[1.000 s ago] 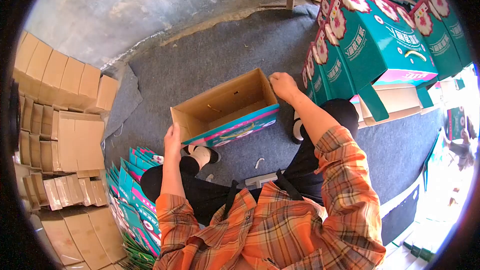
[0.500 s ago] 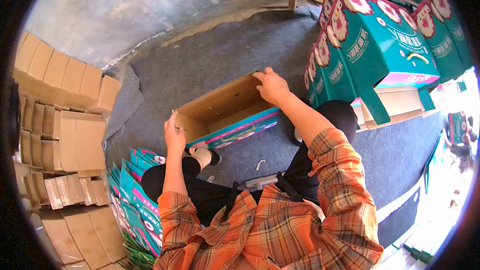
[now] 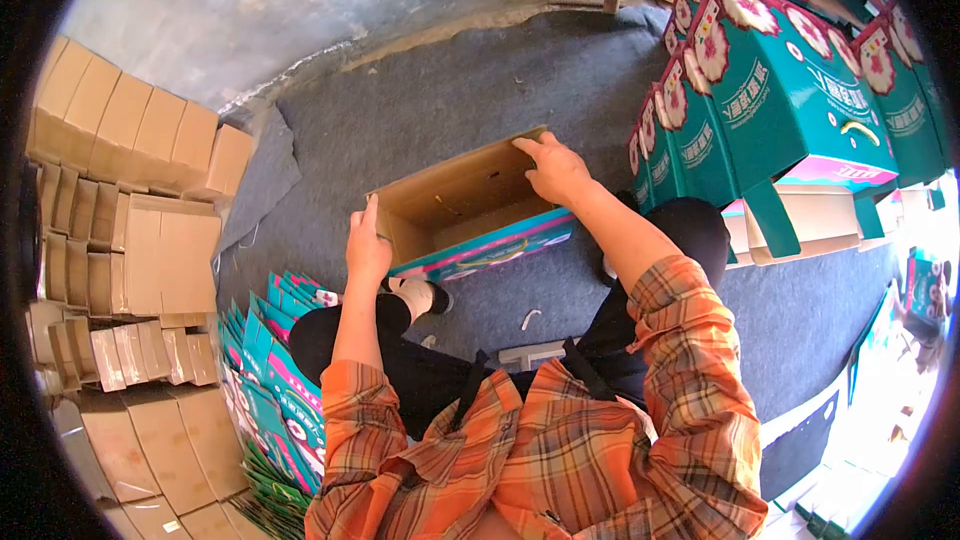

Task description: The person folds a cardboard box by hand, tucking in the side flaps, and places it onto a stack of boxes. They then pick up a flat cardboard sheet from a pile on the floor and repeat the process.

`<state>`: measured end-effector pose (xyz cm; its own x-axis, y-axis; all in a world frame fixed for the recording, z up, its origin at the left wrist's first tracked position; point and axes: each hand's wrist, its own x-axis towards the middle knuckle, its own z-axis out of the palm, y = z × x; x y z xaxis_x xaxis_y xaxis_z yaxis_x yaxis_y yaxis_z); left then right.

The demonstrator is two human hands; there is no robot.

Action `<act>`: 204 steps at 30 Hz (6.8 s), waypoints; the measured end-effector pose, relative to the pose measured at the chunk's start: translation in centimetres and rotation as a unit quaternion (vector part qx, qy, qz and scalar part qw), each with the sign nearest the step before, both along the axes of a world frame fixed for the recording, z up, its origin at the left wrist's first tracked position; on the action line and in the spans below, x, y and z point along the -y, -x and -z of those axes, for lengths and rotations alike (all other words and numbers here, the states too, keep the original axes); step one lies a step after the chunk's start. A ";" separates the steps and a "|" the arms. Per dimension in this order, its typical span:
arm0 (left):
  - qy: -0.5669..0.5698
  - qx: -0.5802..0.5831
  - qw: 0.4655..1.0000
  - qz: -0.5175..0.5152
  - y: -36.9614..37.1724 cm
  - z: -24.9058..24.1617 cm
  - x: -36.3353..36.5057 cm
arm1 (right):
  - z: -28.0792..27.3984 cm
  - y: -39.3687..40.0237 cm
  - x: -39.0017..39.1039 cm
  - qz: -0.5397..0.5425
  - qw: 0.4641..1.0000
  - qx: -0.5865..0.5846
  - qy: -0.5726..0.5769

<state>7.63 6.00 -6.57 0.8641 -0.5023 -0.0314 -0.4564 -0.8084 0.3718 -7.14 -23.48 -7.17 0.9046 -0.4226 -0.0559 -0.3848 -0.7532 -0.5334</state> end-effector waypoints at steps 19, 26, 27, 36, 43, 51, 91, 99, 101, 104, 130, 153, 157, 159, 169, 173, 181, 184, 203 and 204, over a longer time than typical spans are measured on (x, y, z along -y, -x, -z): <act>0.086 -0.380 0.911 0.138 -0.7 1.9 -1.0 | 1.2 -0.4 1.4 0.080 0.923 -0.085 -0.366; 0.097 -0.378 0.918 0.072 -1.1 1.0 0.2 | 2.3 0.3 1.9 0.055 0.969 0.021 -0.239; 0.084 -0.347 0.932 0.066 -1.1 0.8 0.4 | 2.2 0.5 1.7 0.056 0.969 0.020 -0.238; 0.062 -0.251 0.963 0.073 -0.9 1.1 0.5 | 0.5 1.3 -0.2 -0.046 0.998 0.029 0.014; 0.088 -0.172 0.979 0.056 -1.0 2.4 0.5 | 1.9 0.7 -0.1 -0.064 0.990 -0.125 -0.009; -0.025 0.101 0.978 0.183 2.2 3.1 1.5 | 4.0 0.9 -2.7 -0.092 0.971 0.007 0.221; -0.055 -0.013 0.971 0.232 2.5 4.7 1.4 | 3.7 1.4 -3.7 -0.218 0.952 -0.108 0.186; -0.073 -0.014 0.967 0.243 3.0 6.6 1.2 | 4.7 1.7 -4.2 -0.225 0.937 -0.156 0.218; -0.091 0.022 0.965 0.246 3.8 6.4 1.5 | 4.9 2.0 -3.9 -0.225 0.931 -0.142 0.252; -0.122 -0.009 0.963 0.240 4.9 5.4 1.6 | 4.8 1.8 -4.3 -0.214 0.940 -0.152 0.217; -0.112 0.021 0.965 0.235 4.9 6.3 2.0 | 5.4 0.4 -6.5 -0.227 0.936 -0.116 0.243; -0.110 0.000 0.918 0.381 -1.1 6.8 6.0 | 6.4 0.0 -6.7 -0.225 0.942 -0.099 0.227; -0.122 0.022 0.928 0.352 -0.3 6.4 5.9 | 7.3 -0.3 -7.0 -0.226 0.940 -0.084 0.242; -0.135 0.008 0.930 0.343 0.0 5.8 5.7 | 7.1 -0.4 -7.1 -0.226 0.937 -0.069 0.257; 0.271 -0.034 0.927 0.257 5.1 -6.6 3.1 | 1.5 -2.5 -5.5 -0.077 0.986 -0.131 0.071; 0.372 0.051 0.919 0.120 4.5 -4.0 -0.4 | -2.5 -2.4 -2.5 0.033 0.995 -0.017 -0.095; 0.458 -0.071 0.884 0.062 4.7 -4.3 3.4 | -22.9 2.7 2.2 0.127 0.799 0.345 -0.476; 0.480 -0.064 0.871 0.086 5.7 -5.7 4.6 | -28.0 5.6 5.3 0.182 0.825 0.344 -0.409; 0.377 -0.024 0.890 0.254 7.1 -3.4 5.8 | -29.5 27.5 16.0 0.415 0.616 0.539 -0.396; 0.372 -0.013 0.891 0.261 6.9 -3.4 5.8 | -29.1 27.6 16.3 0.427 0.621 0.539 -0.377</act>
<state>0.71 0.17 -3.22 0.5101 -0.7261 0.4610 -0.6810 -0.0136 0.7321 -34.71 -39.78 21.88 0.0531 -0.9948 -0.0867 0.4144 0.1009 -0.9045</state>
